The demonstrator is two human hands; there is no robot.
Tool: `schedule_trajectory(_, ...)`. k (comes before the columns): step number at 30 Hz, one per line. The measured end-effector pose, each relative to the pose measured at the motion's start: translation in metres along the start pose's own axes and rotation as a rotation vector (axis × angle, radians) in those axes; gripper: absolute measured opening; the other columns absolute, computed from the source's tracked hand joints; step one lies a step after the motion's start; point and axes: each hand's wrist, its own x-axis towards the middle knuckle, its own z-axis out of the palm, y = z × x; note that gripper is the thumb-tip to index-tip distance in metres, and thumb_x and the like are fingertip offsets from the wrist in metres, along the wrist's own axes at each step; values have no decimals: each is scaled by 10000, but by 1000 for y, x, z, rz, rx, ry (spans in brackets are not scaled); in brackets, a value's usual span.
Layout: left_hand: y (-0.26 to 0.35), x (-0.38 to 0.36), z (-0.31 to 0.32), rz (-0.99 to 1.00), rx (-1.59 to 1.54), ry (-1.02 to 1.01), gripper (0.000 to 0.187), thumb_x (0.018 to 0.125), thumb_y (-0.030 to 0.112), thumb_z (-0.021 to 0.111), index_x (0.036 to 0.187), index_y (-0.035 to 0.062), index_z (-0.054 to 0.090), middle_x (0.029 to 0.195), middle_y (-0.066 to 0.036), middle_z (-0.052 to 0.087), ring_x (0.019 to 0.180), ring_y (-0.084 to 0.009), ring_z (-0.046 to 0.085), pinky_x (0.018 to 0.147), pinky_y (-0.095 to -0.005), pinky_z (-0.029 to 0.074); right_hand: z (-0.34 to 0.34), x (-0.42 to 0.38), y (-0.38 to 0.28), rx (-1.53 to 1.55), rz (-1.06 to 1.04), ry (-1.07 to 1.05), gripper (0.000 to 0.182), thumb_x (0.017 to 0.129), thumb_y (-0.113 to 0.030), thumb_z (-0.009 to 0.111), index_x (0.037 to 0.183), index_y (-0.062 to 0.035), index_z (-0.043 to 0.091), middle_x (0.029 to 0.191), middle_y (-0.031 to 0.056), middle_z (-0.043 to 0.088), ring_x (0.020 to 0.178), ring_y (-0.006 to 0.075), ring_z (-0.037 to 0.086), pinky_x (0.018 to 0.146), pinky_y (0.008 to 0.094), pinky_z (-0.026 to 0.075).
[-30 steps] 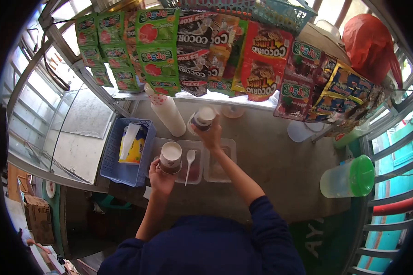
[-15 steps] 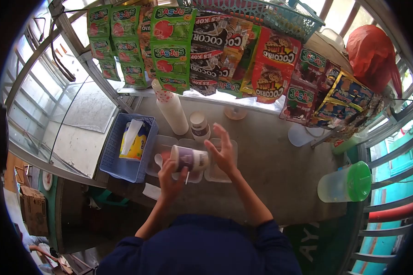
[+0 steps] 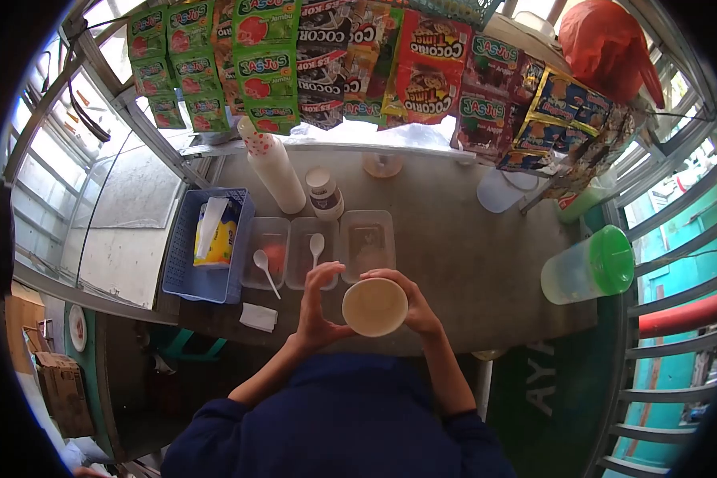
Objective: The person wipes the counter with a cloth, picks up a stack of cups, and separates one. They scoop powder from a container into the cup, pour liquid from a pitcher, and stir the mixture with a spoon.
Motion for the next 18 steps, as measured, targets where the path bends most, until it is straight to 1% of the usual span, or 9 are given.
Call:
schedule_trajectory(2,0,-4,0,44,10,-46,902,528,201,861,1290,52,401,1250,-150,449,1192,-341,428,985,-444,369,8,-5,0,10,-5,3,647,661,-145,786,1223,-14,493,1229,83,529,1140,159,496,977,312,387)
schedule_trajectory(5,2,-8,-2,100,30,-120,842,543,183,850,1265,50,438,1274,-145,441,1232,-348,402,1005,-446,353,19,-9,-1,-78,86,10,696,641,-228,802,1229,-16,496,1243,85,519,1153,173,491,999,320,366)
schedule_trajectory(7,9,-7,-5,62,-42,-116,757,547,145,837,1214,50,492,1250,-148,473,1233,-359,408,1011,-446,352,27,-9,2,-42,106,-40,843,613,-334,812,1298,-25,430,1310,88,459,1207,173,443,1034,327,322)
schedule_trajectory(8,9,-8,-7,57,-40,-119,757,547,145,837,1214,50,492,1250,-148,473,1233,-359,408,1011,-446,352,34,-9,2,-36,109,-39,843,613,-334,812,1298,-25,430,1310,88,459,1207,173,443,1034,327,322)
schedule_trajectory(10,7,-9,-13,86,-96,-95,741,567,130,838,1199,50,458,1203,-148,518,1144,-334,514,941,-420,431,54,-6,-3,-47,123,61,934,623,-358,792,1368,-34,332,1369,95,383,1259,194,384,1055,348,290)
schedule_trajectory(11,-1,-18,-10,81,-95,-96,741,567,130,838,1199,50,458,1203,-148,518,1144,-334,514,941,-420,431,58,-5,-1,-43,126,62,934,623,-358,792,1368,-34,332,1369,95,383,1259,194,384,1055,348,290)
schedule_trajectory(13,-16,-39,-5,-111,-413,-26,781,577,171,859,1192,58,392,1136,-136,553,1012,-298,606,833,-375,504,63,-8,7,88,37,55,935,673,-338,745,1409,-45,249,1400,116,327,1288,230,347,1061,367,281)
schedule_trajectory(17,-14,-51,-24,-201,-172,-134,850,568,238,882,1191,57,332,1093,-117,564,925,-269,641,764,-344,528,61,-11,32,196,70,143,794,745,-307,679,1386,-33,300,1346,127,385,1233,248,404,1036,371,316)
schedule_trajectory(18,-12,-56,-26,-234,-178,-119,912,543,256,896,1216,50,317,1076,-107,558,941,-234,621,795,-332,509,61,-11,36,66,157,235,702,775,-298,652,1356,-39,353,1284,129,440,1167,222,461,998,352,350)
